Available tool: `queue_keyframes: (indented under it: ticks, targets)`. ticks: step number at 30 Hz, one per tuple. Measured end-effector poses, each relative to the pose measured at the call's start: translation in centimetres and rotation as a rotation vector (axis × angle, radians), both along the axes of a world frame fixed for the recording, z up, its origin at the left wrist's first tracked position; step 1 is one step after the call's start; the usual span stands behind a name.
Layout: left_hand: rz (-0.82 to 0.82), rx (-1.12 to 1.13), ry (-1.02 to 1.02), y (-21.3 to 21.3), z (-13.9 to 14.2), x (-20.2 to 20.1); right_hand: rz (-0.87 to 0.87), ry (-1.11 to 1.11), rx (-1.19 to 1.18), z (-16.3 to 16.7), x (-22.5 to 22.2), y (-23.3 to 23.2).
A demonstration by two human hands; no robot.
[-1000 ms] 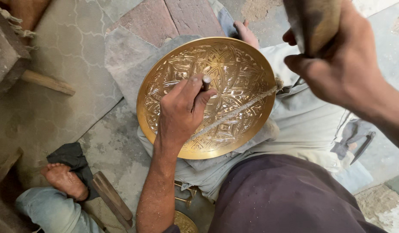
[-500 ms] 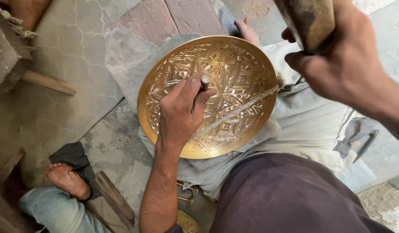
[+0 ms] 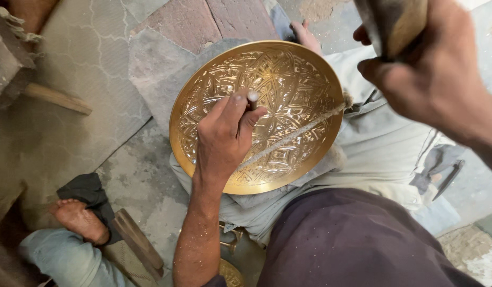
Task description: The person sits cross-legged on the floor with an engraved brass tray on their lap. They hold a small punch against the tray's decorative pattern with one hand and strike it with a wooden mallet held in the other hand, working across the design, occasionally repositioning the tray and the punch.
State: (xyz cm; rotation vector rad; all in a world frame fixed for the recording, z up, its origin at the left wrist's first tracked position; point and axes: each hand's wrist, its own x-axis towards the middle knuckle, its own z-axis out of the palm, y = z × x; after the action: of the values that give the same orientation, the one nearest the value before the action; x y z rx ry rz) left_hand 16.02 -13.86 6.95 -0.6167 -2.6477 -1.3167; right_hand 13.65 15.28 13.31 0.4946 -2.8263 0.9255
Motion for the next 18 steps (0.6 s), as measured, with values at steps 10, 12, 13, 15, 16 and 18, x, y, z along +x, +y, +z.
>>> queue_keyframes:
  ticks: [10, 12, 13, 15, 16, 18]
  targets:
    - [0.031, -0.013, 0.016, -0.2, -0.1, 0.1, 0.072, 0.138, 0.451, 2.8, -0.6, -1.8]
    - [0.026, 0.011, 0.016, -0.3, -0.2, 0.1, 0.088, 0.206, 0.537, 2.6, -0.6, -1.7]
    - [0.024, 0.045, 0.016, -0.3, -0.2, 0.2, 0.082, 0.193, 0.479, 2.4, -0.5, -1.7]
    - [0.022, 0.050, 0.015, -0.4, -0.1, 0.3, 0.069, 0.163, 0.361, 2.2, -0.5, -1.7]
    - [0.021, 0.024, 0.018, -0.4, -0.1, 0.3, 0.075, 0.153, 0.335, 2.2, -0.4, -1.7]
    - [0.031, 0.009, 0.019, -0.5, -0.1, 0.3, 0.101, 0.133, 0.315, 2.5, -0.3, -1.7]
